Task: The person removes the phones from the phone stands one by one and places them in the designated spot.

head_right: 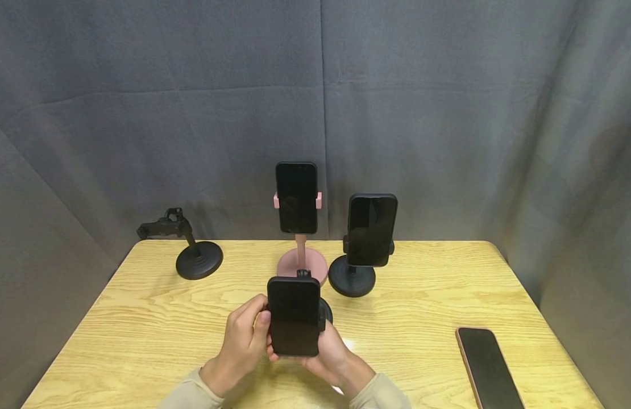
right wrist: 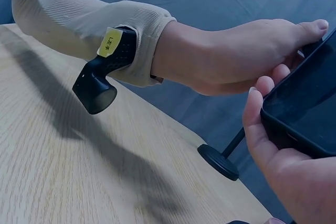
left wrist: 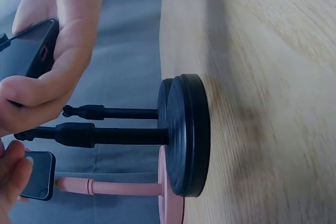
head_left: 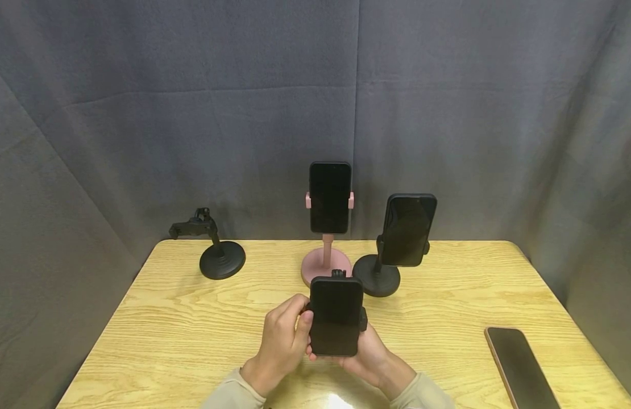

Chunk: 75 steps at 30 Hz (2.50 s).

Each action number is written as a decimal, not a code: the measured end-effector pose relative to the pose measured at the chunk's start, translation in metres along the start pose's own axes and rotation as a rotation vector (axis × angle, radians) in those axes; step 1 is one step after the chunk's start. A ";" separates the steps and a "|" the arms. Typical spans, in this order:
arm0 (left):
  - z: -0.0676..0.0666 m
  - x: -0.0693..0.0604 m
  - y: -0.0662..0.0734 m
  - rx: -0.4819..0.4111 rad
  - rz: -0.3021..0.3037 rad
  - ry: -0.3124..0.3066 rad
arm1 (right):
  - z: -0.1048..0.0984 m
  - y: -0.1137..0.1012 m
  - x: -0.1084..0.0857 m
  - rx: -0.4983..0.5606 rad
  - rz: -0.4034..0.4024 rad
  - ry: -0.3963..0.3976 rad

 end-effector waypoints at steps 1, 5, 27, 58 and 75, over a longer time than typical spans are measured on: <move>0.000 0.000 0.000 0.009 0.003 0.007 | 0.000 0.000 0.000 0.000 0.001 0.000; -0.002 0.001 0.000 0.053 0.022 0.041 | 0.003 0.000 0.001 0.016 0.004 -0.023; -0.002 -0.001 -0.002 -0.072 0.070 0.164 | 0.006 0.000 0.004 0.105 -0.032 -0.032; -0.003 0.007 -0.009 -0.138 0.019 0.140 | 0.015 -0.007 0.007 0.174 -0.078 -0.105; -0.005 0.008 -0.013 -0.157 -0.001 0.132 | 0.020 0.000 0.009 0.136 0.006 -0.151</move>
Point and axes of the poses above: each hand's wrist, its own x-axis towards the middle knuckle, its own z-axis out of the palm, y = z × x, the point moved 9 cm from there along x, towards the middle knuckle, and after that the axes turned 12 degrees about x, right-handed, at the moved point
